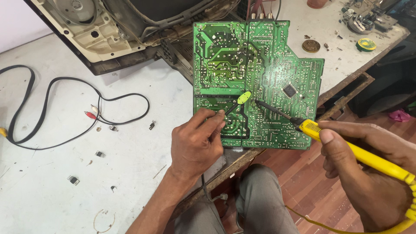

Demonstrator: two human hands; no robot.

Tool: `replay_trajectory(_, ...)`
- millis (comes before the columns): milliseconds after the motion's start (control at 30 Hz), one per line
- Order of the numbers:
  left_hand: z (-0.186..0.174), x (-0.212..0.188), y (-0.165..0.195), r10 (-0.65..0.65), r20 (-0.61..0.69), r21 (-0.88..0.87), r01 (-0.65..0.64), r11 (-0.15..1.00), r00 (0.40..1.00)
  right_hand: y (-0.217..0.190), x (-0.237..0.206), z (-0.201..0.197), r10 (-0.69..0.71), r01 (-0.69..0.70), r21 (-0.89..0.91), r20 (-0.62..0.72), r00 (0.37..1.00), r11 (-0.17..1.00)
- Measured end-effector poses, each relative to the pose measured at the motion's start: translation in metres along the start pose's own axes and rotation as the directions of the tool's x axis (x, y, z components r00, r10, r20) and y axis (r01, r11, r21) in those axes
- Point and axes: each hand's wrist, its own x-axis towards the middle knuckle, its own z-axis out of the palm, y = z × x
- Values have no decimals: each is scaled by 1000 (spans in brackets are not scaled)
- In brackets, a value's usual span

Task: The person uses a soldering iron and a small brush to work on a green circuit board, applying heat to various solder joints and brushing the surface. The person holds the board steady with one hand while manipulating the tools with the other.

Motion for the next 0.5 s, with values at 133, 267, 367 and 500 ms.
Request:
replay_trajectory(133, 5, -2, -1, 45, 22, 72, -46, 996, 999, 2, 0, 0, -2, 2, 19, -4, 1000, 1000)
replay_trajectory(267, 11, -8, 5, 88, 256, 175, -136, 975, 963, 8, -6, -4, 9, -9, 30, -10, 1000, 1000)
replay_trajectory(367, 9, -7, 6, 122, 187, 111, -144, 983, 975, 20, -14, -18, 67, -72, -49, -97, 993, 996)
replay_trajectory(500, 8, -1, 8, 51, 146, 165, -76, 983, 988, 46, -18, -29, 68, -57, 93, -114, 991, 994)
